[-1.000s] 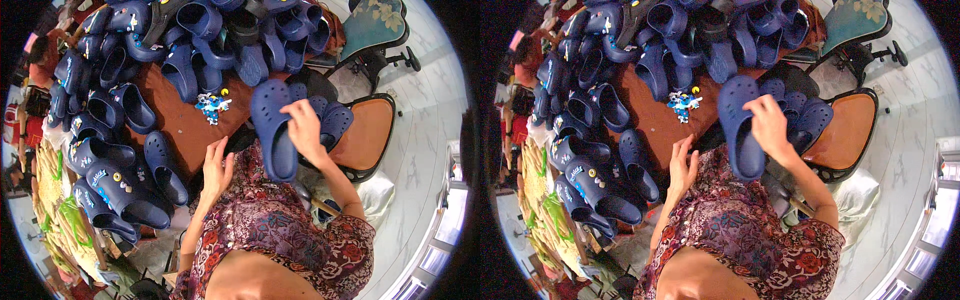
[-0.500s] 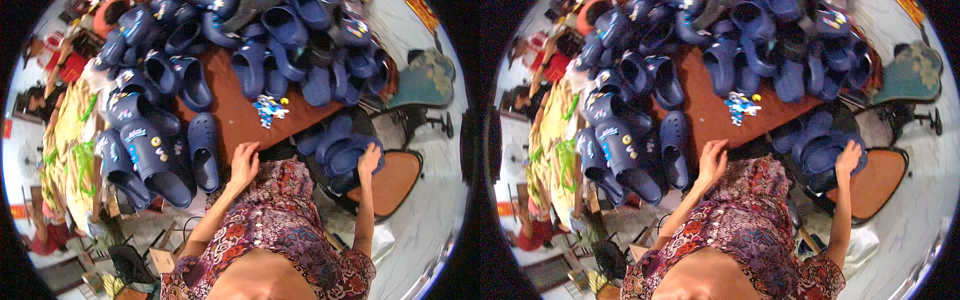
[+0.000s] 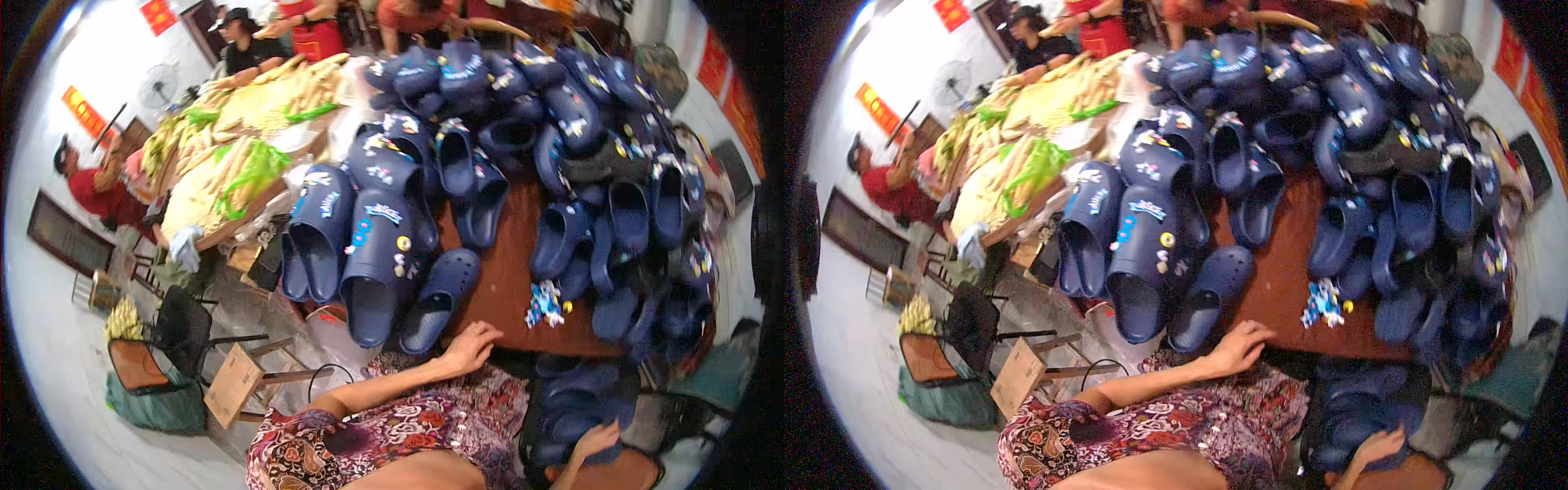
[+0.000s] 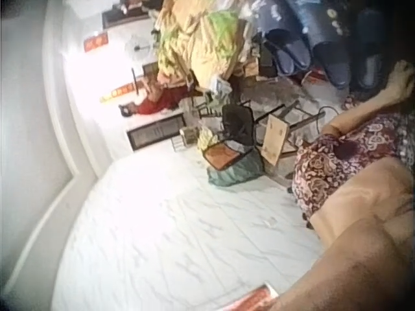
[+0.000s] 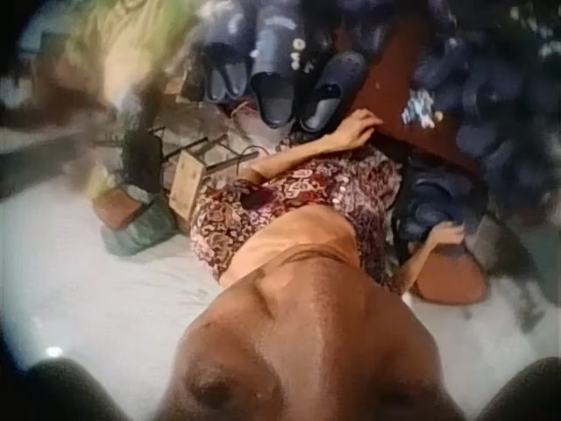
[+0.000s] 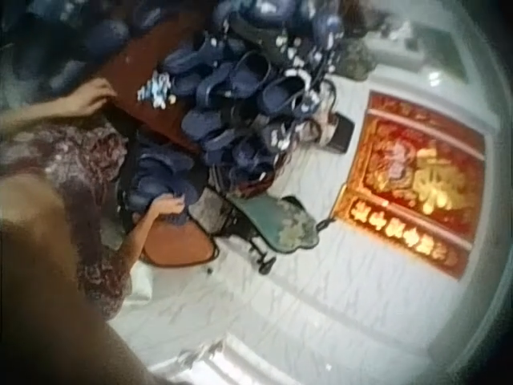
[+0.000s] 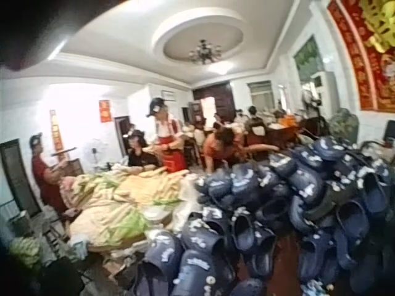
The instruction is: Attaching decorative plastic charms to blue rubber clog shoes.
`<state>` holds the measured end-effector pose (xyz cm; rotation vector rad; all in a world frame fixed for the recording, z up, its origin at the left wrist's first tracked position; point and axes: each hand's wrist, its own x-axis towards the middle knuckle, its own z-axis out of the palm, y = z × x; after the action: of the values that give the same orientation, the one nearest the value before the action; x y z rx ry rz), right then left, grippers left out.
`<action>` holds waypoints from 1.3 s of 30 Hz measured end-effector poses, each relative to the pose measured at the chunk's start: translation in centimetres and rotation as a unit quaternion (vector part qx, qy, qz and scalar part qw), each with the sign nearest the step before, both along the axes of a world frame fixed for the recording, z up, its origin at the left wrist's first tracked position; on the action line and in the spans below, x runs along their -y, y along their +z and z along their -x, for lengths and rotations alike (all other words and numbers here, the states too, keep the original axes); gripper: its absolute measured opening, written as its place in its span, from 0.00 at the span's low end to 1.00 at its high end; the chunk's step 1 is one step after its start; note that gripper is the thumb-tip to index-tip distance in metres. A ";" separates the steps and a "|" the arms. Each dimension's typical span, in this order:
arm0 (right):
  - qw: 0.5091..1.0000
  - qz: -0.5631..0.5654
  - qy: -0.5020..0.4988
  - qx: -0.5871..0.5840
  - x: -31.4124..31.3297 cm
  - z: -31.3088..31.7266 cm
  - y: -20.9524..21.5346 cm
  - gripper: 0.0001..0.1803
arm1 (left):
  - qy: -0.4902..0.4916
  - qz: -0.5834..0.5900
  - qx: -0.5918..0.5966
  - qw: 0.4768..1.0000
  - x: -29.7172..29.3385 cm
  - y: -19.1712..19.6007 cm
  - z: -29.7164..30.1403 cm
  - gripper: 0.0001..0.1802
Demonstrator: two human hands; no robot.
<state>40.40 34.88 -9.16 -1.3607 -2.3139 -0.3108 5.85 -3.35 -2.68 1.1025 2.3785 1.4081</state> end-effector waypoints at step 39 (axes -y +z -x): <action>0.661 0.323 0.669 -0.103 30.1 36.6 9.5 0.38 | 0.313 0.071 0.004 0.947 6.9 3.0 1.8 0.41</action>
<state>3.83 4.73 0.36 0.4385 -2.5782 1.1296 4.00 -10.21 0.29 0.2986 2.9112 1.3466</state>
